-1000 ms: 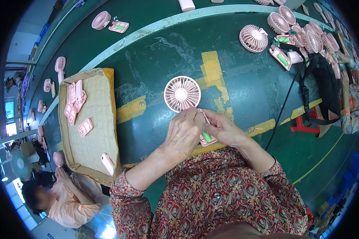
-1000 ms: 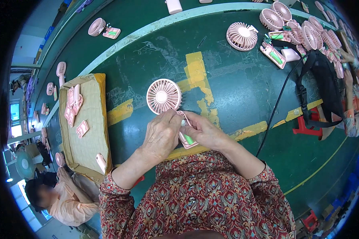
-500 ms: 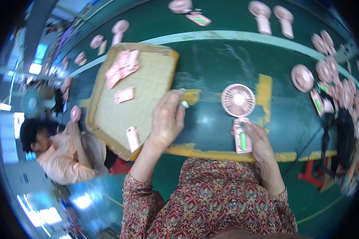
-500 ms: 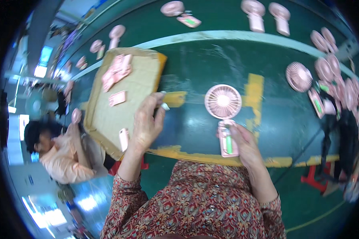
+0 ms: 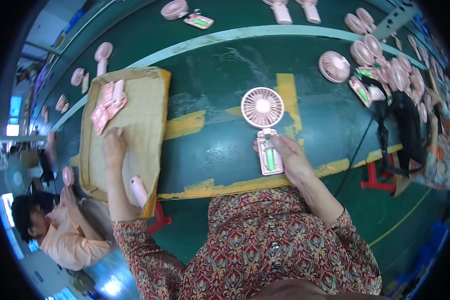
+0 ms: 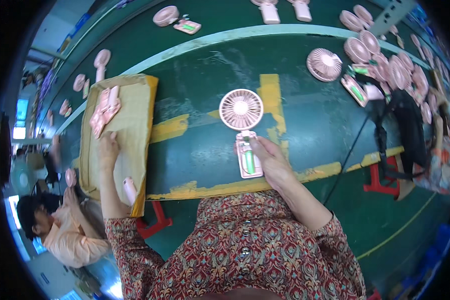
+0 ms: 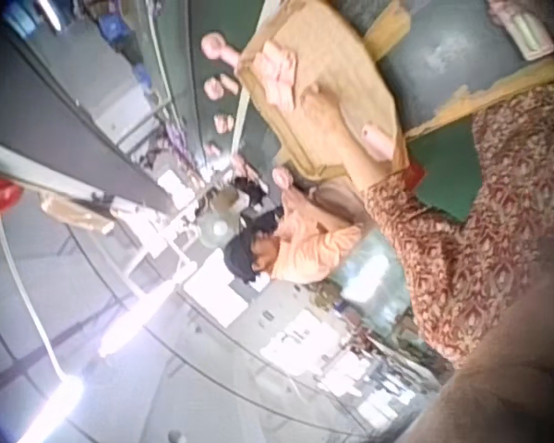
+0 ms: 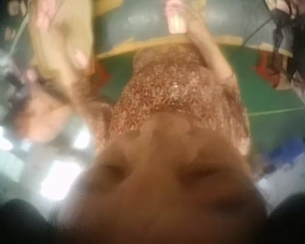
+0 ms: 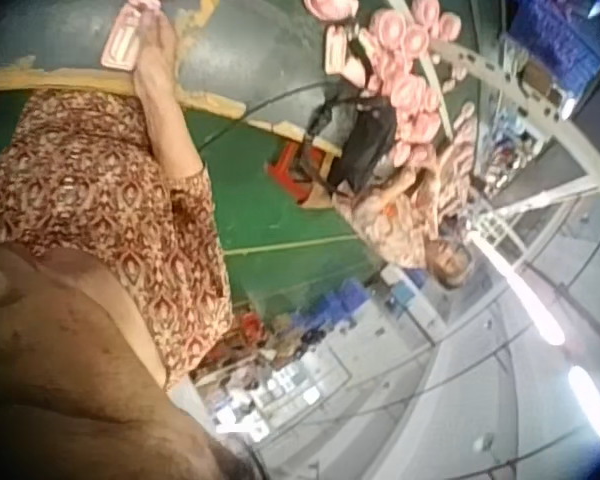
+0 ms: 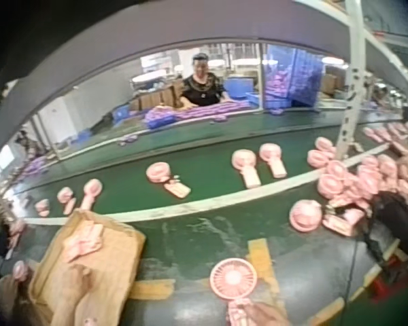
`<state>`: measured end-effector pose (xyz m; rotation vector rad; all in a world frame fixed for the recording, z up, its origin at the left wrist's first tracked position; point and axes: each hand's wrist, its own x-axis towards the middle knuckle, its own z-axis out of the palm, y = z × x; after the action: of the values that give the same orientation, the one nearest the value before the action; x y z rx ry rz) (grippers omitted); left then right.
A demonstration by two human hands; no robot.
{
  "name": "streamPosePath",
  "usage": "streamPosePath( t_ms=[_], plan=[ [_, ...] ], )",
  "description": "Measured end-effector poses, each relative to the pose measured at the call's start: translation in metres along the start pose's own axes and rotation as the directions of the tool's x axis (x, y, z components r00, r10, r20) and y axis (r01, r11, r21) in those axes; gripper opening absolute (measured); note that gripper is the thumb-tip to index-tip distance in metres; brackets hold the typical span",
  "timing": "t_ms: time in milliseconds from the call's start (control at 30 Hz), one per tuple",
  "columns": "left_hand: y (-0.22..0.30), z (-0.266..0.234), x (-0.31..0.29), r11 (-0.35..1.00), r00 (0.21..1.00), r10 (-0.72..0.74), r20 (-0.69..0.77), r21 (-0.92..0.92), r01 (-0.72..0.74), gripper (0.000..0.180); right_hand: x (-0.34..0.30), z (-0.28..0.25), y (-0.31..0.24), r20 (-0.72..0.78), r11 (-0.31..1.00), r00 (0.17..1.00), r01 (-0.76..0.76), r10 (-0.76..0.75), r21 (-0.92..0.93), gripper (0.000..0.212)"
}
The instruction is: Assembling mini portable fans on a production line by attaching the back cover.
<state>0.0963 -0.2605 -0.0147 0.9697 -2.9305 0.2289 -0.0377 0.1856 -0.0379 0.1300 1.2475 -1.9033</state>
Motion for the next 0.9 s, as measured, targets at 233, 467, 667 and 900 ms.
streamPosePath(
  t_ms=[233, 467, 667, 900],
  plan=[
    [0.129, -0.092, -0.042, 0.421, 0.973, -0.079, -0.215, -0.892, -0.163, 0.047, -0.003, -0.007, -0.012, 0.039, 0.999, 0.999, -0.031, 0.032, -0.026, 0.035],
    [0.217, -0.03, -0.096, -0.053, 0.976, 0.133, 0.171, -0.982, 0.179, 0.028, -0.005, -0.001, -0.002, 0.034, 0.999, 0.999, 0.001, -0.002, 0.036, 0.034],
    [0.232, -0.058, -0.108, 0.722, 0.861, 0.509, 0.019, -0.554, -0.414, 0.062, -0.004, -0.006, -0.001, 0.005, 0.999, 1.0, 0.023, -0.023, 0.042, 0.033],
    [0.241, -0.072, -0.104, 0.818, 0.868, 0.423, 0.259, -0.521, -0.243, 0.041, -0.003, -0.005, 0.002, -0.023, 0.999, 0.999, 0.039, -0.039, 0.008, 0.031]
  ],
)
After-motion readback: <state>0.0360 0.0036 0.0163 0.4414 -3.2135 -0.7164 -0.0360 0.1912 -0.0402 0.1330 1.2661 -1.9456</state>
